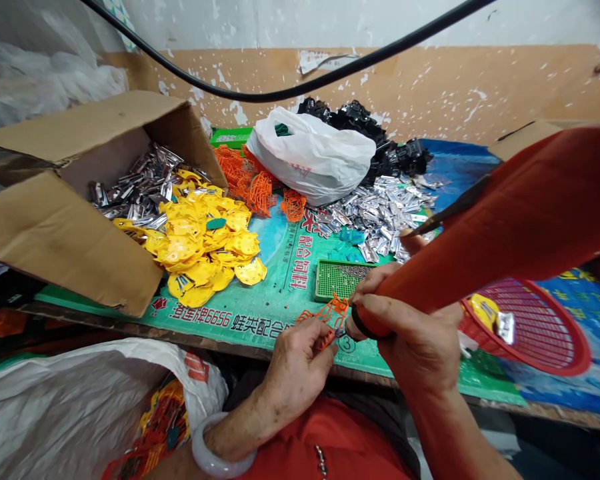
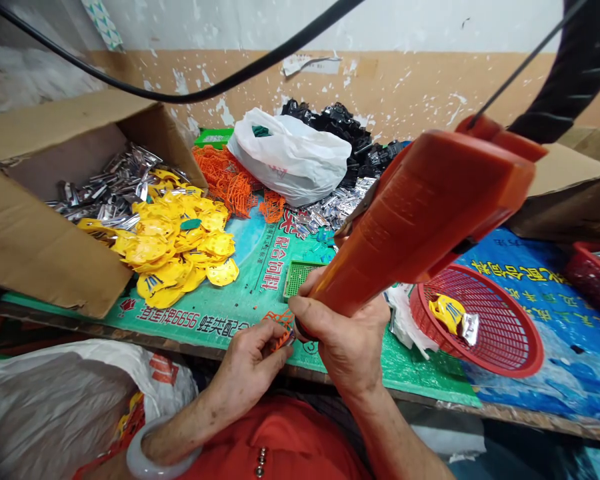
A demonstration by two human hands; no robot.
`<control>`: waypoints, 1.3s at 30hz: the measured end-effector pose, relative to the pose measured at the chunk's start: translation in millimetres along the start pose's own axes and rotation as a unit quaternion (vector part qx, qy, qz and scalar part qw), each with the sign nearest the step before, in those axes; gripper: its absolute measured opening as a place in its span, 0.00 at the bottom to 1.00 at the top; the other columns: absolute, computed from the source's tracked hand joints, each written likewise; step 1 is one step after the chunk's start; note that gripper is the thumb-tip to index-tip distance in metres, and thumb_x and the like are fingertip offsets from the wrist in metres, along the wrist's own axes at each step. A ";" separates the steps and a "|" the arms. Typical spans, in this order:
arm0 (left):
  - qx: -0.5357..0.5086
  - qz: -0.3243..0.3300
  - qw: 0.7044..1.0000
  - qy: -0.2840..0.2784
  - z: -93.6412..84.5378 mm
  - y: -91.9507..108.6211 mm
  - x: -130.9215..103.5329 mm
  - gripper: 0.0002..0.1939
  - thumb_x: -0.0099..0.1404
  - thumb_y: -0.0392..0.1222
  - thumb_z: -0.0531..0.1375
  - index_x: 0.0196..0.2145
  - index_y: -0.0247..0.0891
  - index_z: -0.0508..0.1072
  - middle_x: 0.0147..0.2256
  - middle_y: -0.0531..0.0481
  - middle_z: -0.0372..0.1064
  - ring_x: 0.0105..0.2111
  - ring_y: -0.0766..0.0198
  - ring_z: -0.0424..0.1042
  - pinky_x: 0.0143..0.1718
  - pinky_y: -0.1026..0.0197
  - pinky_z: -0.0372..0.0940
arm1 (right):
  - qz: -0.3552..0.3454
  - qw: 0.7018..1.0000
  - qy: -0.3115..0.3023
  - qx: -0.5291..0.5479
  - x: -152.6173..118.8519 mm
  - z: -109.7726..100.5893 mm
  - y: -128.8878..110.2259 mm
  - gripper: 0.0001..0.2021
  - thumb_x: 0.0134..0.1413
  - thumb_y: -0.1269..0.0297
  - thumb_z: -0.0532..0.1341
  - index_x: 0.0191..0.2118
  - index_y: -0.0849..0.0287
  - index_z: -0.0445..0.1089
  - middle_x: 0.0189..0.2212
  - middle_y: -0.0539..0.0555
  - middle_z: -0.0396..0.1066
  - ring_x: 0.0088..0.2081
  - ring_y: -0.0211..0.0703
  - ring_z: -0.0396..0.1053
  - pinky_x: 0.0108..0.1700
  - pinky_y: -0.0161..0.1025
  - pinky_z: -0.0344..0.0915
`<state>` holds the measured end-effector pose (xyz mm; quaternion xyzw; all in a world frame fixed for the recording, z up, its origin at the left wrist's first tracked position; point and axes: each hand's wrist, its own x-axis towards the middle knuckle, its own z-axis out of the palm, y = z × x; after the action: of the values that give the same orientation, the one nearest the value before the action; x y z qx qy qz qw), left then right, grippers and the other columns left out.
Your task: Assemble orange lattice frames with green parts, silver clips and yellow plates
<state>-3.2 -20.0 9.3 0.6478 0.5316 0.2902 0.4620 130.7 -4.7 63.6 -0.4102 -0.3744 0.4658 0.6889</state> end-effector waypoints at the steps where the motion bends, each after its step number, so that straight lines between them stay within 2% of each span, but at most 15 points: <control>1: -0.011 -0.007 1.000 -0.001 0.1 0.4 0.0 0.04 0.58 0.35 0.59 0.25 0.39 0.70 0.23 0.55 0.61 0.25 0.65 0.59 0.29 0.62 0.51 | 0.004 1.000 0.000 0.001 -0.1 0.0 -0.2 0.06 0.39 0.72 0.68 0.26 0.58 0.72 0.18 0.46 0.64 0.20 0.36 0.65 0.18 0.34 0.64; 6: -0.093 -0.068 0.993 -0.039 -1.7 4.3 0.9 0.04 0.57 0.38 0.59 0.26 0.37 0.71 0.21 0.56 0.58 0.23 0.67 0.55 0.25 0.63 0.49 | 0.008 1.000 0.002 0.011 -0.9 0.1 -1.3 0.06 0.38 0.73 0.68 0.26 0.59 0.72 0.19 0.46 0.65 0.19 0.35 0.64 0.16 0.33 0.62; 11: -0.169 -0.127 0.974 -0.080 -6.0 9.2 0.9 0.09 0.56 0.45 0.62 0.27 0.36 0.70 0.22 0.56 0.61 0.24 0.68 0.56 0.25 0.63 0.49 | 0.015 1.000 -0.006 0.022 -2.3 0.9 -1.6 0.06 0.39 0.73 0.68 0.26 0.59 0.72 0.19 0.46 0.65 0.18 0.35 0.63 0.15 0.33 0.61; 20: -0.323 -0.201 0.918 -0.114 -3.1 6.6 2.1 0.14 0.48 0.47 0.67 0.24 0.36 0.68 0.18 0.59 0.59 0.19 0.72 0.53 0.22 0.64 0.45 | 0.010 1.000 -0.007 -0.004 -5.7 -0.8 -1.1 0.06 0.39 0.71 0.69 0.26 0.59 0.72 0.21 0.47 0.67 0.20 0.36 0.64 0.16 0.34 0.62; 26: -0.350 -0.221 0.905 -0.102 -5.7 10.4 2.4 0.13 0.47 0.45 0.67 0.22 0.36 0.67 0.16 0.60 0.59 0.17 0.74 0.52 0.22 0.64 0.43 | -0.022 0.998 0.007 -0.054 -6.5 -1.3 0.9 0.06 0.37 0.72 0.69 0.25 0.59 0.72 0.24 0.49 0.69 0.23 0.38 0.67 0.20 0.35 0.64; 39: -0.352 -0.210 0.906 -0.107 -3.9 5.3 4.8 0.12 0.48 0.43 0.66 0.23 0.36 0.66 0.17 0.60 0.59 0.19 0.73 0.53 0.23 0.63 0.45 | -0.023 0.997 0.004 -0.067 -7.9 -2.6 3.2 0.06 0.40 0.72 0.69 0.26 0.59 0.72 0.27 0.49 0.69 0.24 0.37 0.66 0.23 0.37 0.64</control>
<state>-3.1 -14.3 15.1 0.3434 0.4663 0.2838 0.7642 129.6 -12.1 58.7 -0.4487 -0.4115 0.4217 0.6719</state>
